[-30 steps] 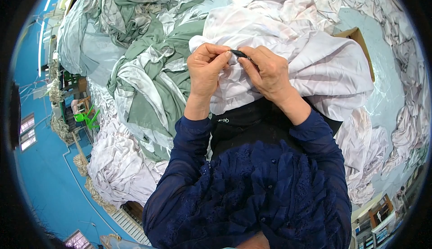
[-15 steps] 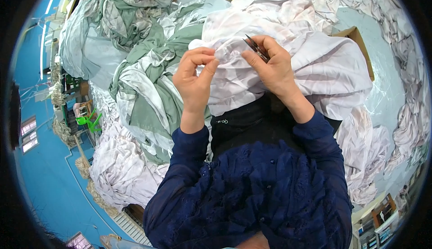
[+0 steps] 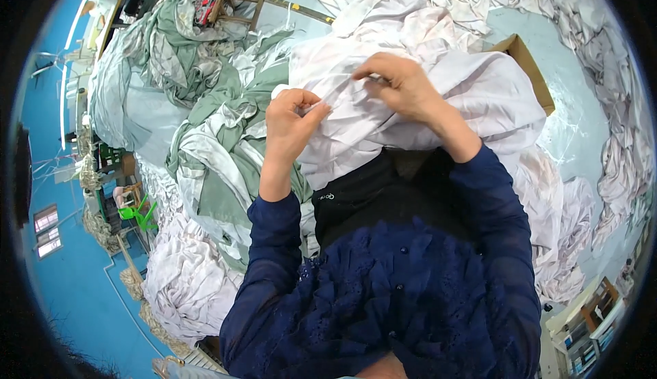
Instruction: Use tweezers to remove loose threads and debris from pillowcases in a textile factory.
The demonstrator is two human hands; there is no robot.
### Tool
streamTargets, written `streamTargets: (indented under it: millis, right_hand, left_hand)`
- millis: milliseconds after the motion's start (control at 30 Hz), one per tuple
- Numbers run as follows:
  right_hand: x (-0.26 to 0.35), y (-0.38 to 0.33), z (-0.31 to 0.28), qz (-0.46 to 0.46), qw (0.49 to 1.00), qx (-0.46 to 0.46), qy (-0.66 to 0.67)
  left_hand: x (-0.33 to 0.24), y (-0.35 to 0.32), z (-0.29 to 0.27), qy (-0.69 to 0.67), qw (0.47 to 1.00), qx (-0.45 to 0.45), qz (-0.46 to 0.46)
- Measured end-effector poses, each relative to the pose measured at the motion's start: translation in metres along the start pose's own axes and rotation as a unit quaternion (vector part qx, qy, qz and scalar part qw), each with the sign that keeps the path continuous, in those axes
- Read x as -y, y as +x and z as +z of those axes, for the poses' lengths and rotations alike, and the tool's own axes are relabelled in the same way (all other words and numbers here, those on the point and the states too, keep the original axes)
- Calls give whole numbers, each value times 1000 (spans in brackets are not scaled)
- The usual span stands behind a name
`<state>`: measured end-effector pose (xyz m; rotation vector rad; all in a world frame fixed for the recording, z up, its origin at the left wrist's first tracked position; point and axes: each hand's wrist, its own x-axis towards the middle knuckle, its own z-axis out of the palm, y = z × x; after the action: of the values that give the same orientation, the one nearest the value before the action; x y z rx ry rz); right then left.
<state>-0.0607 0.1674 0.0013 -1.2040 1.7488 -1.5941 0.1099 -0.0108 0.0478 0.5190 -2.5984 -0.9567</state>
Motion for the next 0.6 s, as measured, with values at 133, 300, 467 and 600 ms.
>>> streamTargets:
  millis: [133, 300, 467, 600]
  right_hand:
    - [28, 8, 22, -14, 995, 75, 61]
    - [9, 3, 5, 4, 988, 152, -23]
    - [-14, -13, -43, 4, 965, 114, -234]
    - [-14, -27, -90, 65, 943, 34, -324]
  left_hand:
    - [-22, -8, -8, -100, 991, 86, -11]
    - [-29, -32, -31, -82, 990, 93, 61]
    - [-26, -58, -43, -141, 987, 78, 12]
    - [-33, -69, -58, -136, 983, 121, -34]
